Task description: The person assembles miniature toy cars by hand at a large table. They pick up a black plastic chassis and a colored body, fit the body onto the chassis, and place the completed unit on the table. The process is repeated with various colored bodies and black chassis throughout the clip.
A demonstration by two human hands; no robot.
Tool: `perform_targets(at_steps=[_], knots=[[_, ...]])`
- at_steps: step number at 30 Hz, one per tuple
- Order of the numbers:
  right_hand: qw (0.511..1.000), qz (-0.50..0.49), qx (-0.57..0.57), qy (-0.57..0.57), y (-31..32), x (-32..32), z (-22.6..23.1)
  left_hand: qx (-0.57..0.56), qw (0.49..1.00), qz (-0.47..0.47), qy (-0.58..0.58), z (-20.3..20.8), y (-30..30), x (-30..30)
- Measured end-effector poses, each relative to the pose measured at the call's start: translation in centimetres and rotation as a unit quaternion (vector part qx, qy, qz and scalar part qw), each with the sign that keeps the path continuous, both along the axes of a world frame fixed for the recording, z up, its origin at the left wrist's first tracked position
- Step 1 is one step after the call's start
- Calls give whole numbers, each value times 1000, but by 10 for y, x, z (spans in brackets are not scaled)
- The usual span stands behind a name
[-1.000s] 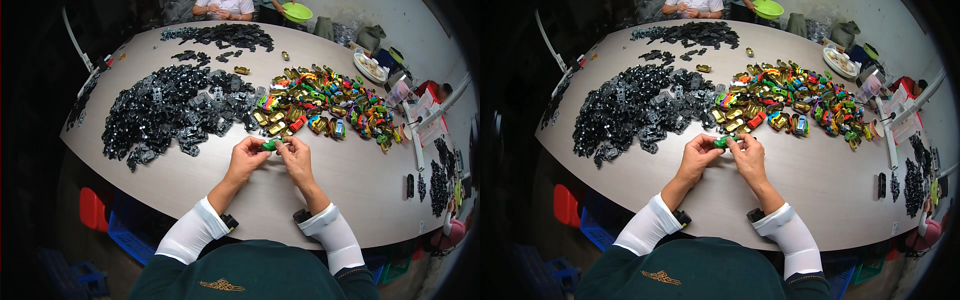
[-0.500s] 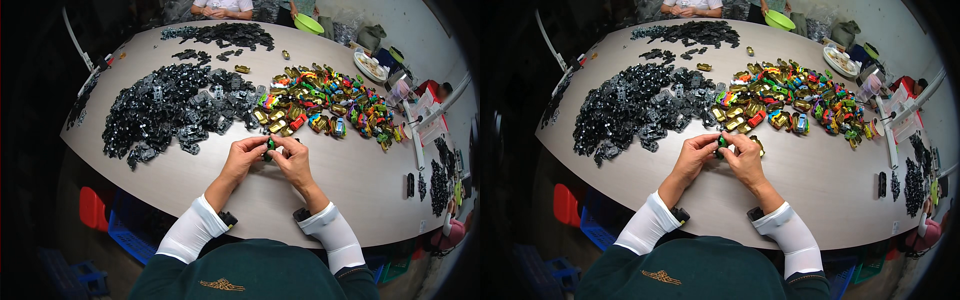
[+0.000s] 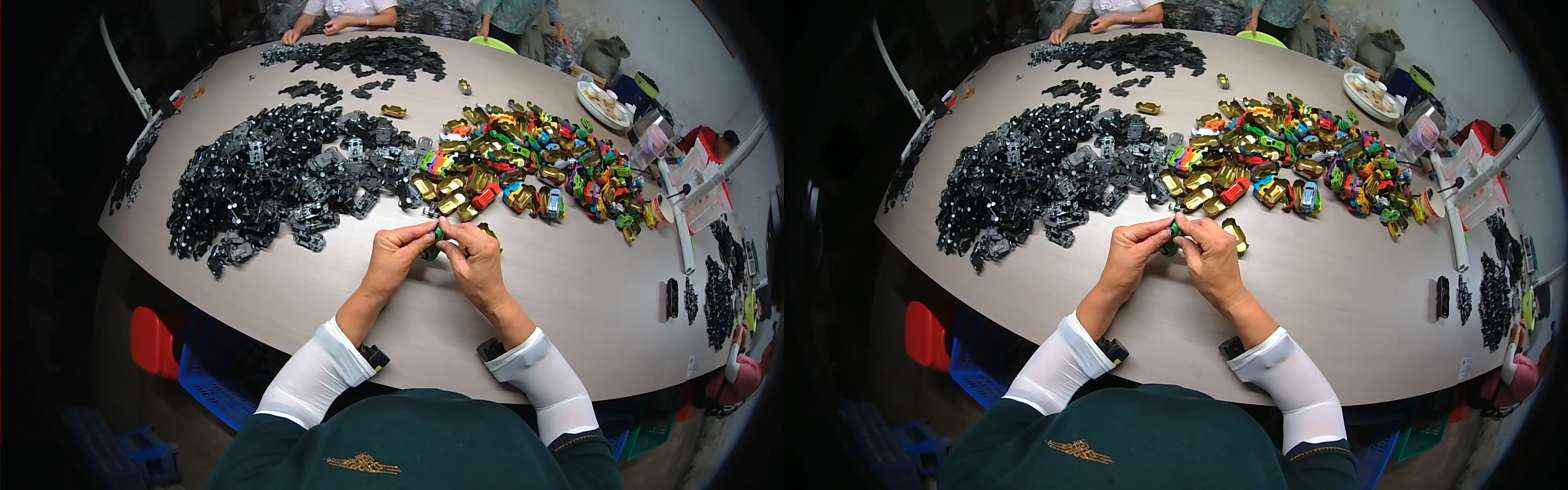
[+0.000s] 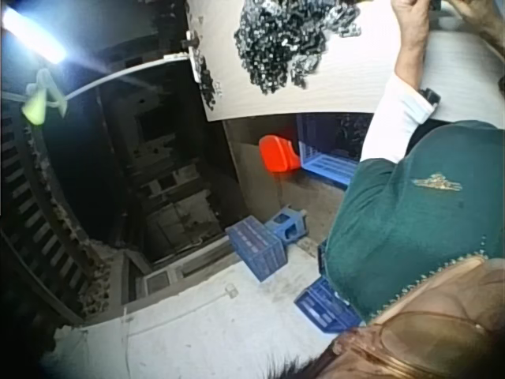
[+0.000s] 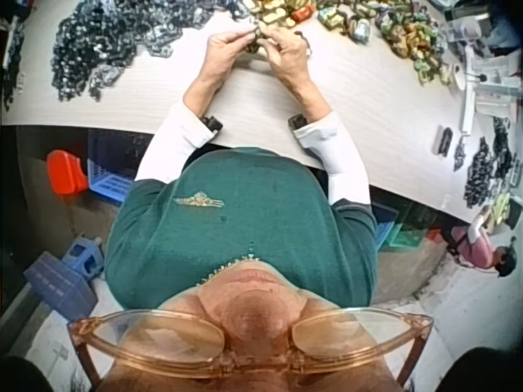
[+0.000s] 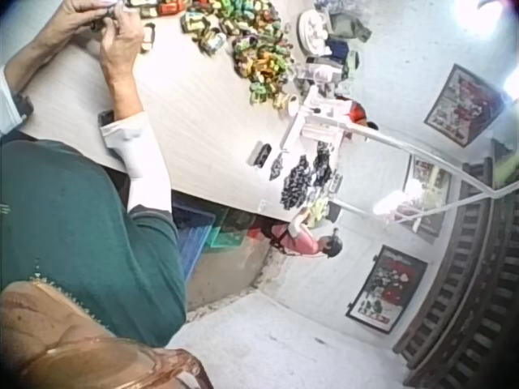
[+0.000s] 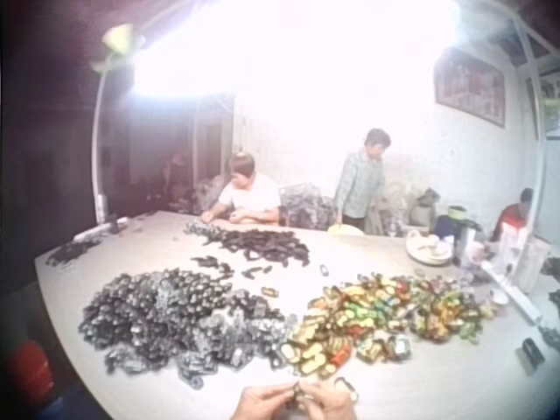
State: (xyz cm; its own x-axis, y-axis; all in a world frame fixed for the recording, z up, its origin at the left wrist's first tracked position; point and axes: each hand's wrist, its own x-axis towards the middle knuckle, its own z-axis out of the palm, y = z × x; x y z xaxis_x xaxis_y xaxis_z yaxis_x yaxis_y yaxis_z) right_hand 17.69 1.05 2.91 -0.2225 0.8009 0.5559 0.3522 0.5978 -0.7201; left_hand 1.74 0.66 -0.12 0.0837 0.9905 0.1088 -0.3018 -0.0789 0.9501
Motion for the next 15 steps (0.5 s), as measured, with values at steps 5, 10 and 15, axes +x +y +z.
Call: perform_targets(at_steps=[5,10,15], knots=[[996,0,-83,39,2,4,-4,118,990,25,78,0,2,3],[984,-9,-145,98,-1,-2,2,30,999,17,-19,0,1,2],[993,-13,-96,70,0,-2,1,30,997,18,-67,8,-1,2]])
